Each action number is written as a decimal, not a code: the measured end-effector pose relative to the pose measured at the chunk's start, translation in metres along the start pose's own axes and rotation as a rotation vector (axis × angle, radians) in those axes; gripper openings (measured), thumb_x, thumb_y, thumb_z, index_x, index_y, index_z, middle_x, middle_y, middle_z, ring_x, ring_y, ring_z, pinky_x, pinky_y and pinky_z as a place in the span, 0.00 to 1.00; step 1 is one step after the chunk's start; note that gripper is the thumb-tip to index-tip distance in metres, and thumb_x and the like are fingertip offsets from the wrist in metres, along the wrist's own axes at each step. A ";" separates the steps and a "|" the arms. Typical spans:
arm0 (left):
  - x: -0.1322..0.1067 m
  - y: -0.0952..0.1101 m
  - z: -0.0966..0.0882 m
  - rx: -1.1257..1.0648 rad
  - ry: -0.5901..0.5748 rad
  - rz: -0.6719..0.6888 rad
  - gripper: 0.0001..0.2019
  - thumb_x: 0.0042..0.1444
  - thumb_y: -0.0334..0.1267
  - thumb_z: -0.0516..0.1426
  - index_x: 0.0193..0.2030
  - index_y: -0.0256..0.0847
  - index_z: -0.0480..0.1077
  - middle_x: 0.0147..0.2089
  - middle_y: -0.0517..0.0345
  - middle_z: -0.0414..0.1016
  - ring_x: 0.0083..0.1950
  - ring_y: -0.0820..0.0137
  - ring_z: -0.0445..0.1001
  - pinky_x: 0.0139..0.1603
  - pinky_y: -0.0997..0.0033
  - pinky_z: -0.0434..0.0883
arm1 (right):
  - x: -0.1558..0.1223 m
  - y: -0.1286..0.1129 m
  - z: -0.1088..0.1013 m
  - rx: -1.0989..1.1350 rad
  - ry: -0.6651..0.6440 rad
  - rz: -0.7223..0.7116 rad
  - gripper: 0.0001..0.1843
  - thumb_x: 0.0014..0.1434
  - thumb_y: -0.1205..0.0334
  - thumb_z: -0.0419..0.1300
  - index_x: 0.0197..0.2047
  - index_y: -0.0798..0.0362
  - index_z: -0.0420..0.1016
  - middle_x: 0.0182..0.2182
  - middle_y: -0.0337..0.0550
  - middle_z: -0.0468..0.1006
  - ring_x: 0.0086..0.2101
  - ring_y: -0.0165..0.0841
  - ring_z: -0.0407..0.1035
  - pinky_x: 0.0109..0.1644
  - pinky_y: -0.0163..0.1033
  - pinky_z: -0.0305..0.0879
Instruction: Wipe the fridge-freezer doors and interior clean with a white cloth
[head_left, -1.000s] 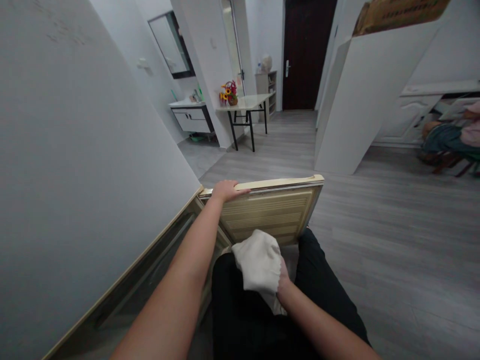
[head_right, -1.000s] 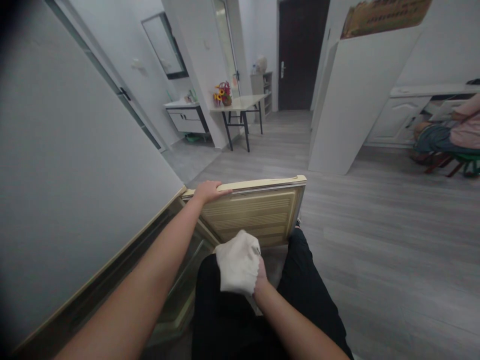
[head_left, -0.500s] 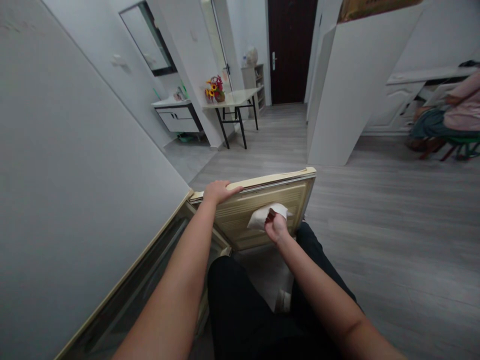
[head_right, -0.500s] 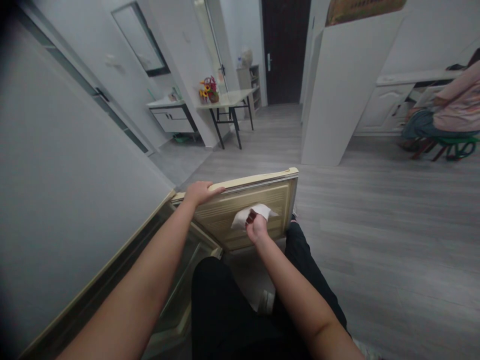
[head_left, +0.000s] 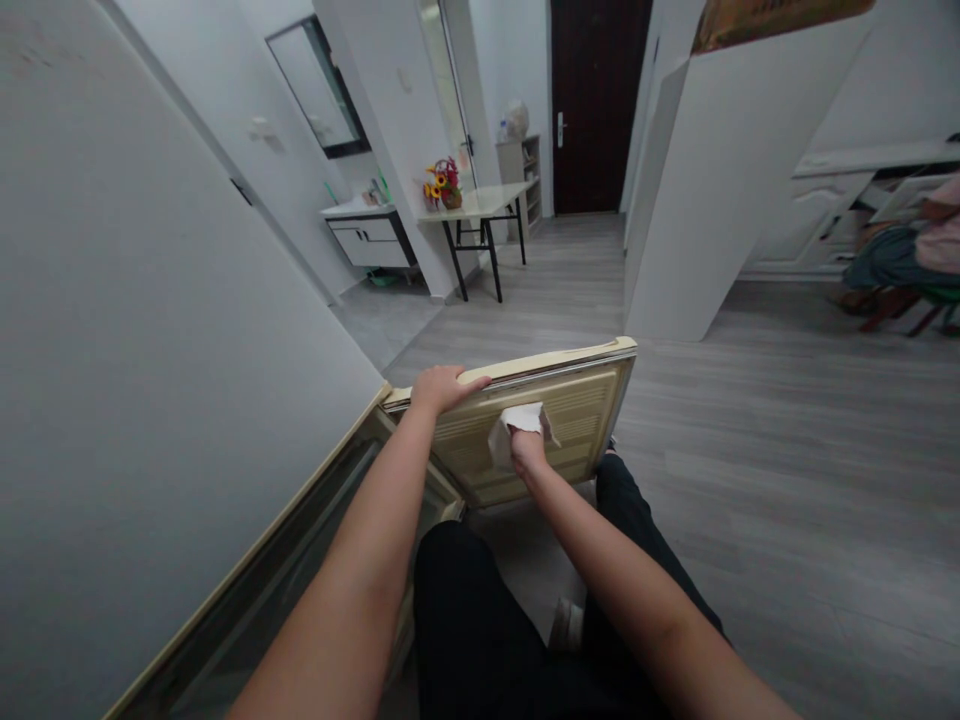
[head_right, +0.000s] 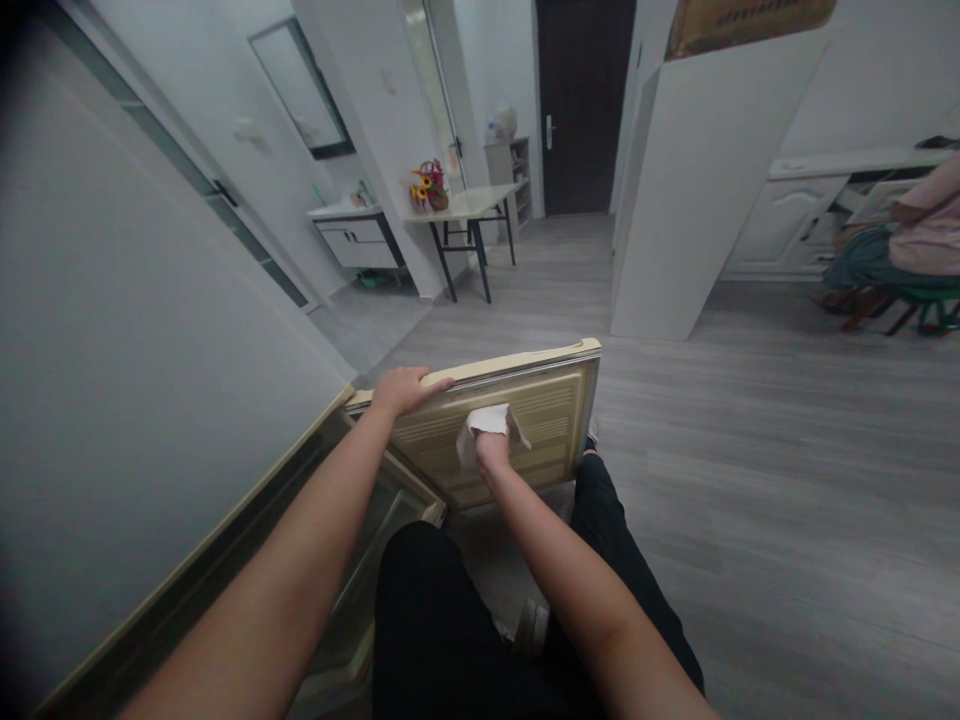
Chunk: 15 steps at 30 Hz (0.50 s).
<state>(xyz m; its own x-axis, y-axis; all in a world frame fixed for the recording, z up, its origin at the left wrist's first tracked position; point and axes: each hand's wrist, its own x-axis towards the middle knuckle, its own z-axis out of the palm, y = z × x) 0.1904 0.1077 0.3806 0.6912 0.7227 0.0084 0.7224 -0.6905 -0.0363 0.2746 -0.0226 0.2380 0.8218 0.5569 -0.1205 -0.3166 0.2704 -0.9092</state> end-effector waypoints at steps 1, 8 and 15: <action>0.000 0.000 0.000 -0.001 0.000 0.002 0.48 0.54 0.80 0.38 0.50 0.44 0.80 0.51 0.40 0.83 0.55 0.47 0.79 0.49 0.60 0.71 | -0.001 0.001 0.004 0.003 0.005 -0.001 0.25 0.50 0.56 0.64 0.51 0.55 0.75 0.54 0.53 0.79 0.54 0.37 0.73 0.68 0.47 0.63; 0.001 -0.001 0.001 -0.007 0.005 -0.013 0.47 0.54 0.80 0.37 0.48 0.44 0.80 0.51 0.40 0.83 0.54 0.46 0.79 0.48 0.59 0.72 | 0.005 -0.009 -0.006 -0.173 0.153 -0.139 0.32 0.51 0.48 0.68 0.54 0.58 0.72 0.52 0.60 0.79 0.54 0.43 0.74 0.63 0.47 0.68; 0.007 -0.003 0.004 -0.012 0.026 -0.021 0.47 0.54 0.80 0.36 0.46 0.43 0.79 0.49 0.40 0.83 0.52 0.46 0.80 0.45 0.60 0.71 | 0.025 -0.039 -0.051 -0.530 0.377 -0.181 0.59 0.44 0.43 0.76 0.69 0.66 0.58 0.71 0.75 0.53 0.72 0.54 0.45 0.75 0.55 0.45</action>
<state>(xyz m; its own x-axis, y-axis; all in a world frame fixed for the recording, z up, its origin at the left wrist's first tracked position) 0.1933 0.1146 0.3766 0.6758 0.7362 0.0351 0.7370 -0.6754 -0.0236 0.3316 -0.0591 0.2502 0.9795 0.2012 0.0089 0.0382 -0.1419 -0.9892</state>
